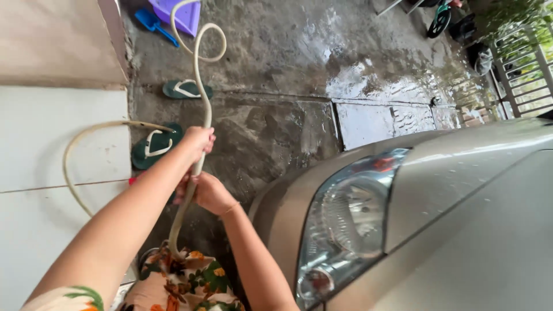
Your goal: The recorder is washing a car using a hose and soap.
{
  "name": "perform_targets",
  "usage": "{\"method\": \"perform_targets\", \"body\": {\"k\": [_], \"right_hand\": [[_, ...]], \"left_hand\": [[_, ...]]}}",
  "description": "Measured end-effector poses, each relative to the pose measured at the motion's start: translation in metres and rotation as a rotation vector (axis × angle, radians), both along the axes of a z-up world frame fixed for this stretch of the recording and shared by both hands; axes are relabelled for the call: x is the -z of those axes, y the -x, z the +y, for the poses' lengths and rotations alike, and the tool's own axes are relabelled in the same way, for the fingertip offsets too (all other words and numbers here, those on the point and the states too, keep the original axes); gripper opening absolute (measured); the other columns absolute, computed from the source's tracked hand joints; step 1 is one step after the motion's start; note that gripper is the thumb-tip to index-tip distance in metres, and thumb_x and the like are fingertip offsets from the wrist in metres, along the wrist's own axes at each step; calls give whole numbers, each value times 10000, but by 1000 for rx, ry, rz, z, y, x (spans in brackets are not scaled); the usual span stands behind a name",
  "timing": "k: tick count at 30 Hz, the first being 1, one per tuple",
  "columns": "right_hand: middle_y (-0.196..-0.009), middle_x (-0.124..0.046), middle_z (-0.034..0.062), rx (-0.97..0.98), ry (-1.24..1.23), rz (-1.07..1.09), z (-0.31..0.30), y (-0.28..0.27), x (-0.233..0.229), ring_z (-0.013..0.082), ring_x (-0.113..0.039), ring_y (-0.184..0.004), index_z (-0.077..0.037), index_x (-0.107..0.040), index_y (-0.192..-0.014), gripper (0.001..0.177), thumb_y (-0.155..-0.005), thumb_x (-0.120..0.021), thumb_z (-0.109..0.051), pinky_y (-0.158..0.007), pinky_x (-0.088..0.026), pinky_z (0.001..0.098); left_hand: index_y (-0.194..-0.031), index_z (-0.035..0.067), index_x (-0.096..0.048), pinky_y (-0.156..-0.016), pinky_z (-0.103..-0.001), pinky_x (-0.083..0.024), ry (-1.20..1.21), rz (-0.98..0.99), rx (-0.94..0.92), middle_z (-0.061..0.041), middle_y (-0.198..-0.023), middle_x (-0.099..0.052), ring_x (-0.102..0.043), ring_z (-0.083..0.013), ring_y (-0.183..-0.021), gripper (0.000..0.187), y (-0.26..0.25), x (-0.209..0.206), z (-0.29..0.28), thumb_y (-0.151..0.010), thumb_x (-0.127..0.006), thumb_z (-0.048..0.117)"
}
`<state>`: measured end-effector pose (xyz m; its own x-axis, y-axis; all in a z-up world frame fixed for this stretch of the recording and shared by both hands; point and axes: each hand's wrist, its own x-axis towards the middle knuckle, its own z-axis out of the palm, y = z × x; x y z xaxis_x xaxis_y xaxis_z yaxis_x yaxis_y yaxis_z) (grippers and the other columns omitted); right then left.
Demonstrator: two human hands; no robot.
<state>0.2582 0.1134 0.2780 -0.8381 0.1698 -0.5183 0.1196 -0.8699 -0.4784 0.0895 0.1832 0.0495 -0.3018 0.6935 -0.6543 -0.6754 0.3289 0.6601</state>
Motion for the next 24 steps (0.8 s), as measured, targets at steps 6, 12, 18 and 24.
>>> {"method": "perform_targets", "body": {"k": [6,12,18,24], "right_hand": [[-1170,-584,128,90,-403,-373,128,25,16,324,-621,-1029,-82,-447,-1433,604,-984,-566,-469,-840,-556,535],[-887,-582,104,124,-636,-828,150,86,-14,265,-578,-726,4,-472,-1299,565,-899,-786,-243,-500,-512,418],[-693,-515,57,230,-394,-402,162,41,-30,157,-443,-504,43,-583,-1064,286,-1018,-670,-226,-402,-338,325],[-718,-421,-23,8,-6,190,104,-12,-190,74,-317,-435,-175,-534,-1442,460,-1076,-515,-454,-340,-261,238]], "left_hand": [[-990,46,-664,-751,-545,-528,256,1042,80,-241,-878,-713,-682,-450,-877,241,-64,-237,-93,-930,-657,280],[-1029,36,-660,-811,-579,-526,224,1155,302,-268,-902,-716,-686,-475,-914,252,-115,-356,-129,-979,-566,264],[-897,-31,-690,-739,-521,-561,133,891,314,-263,-812,-732,-733,-438,-806,675,-89,-356,-109,-1001,-479,601],[-1167,90,-605,-756,-486,-495,129,123,127,-120,-1097,-689,-662,-302,-900,844,-14,-355,-37,-915,-314,842]]}}
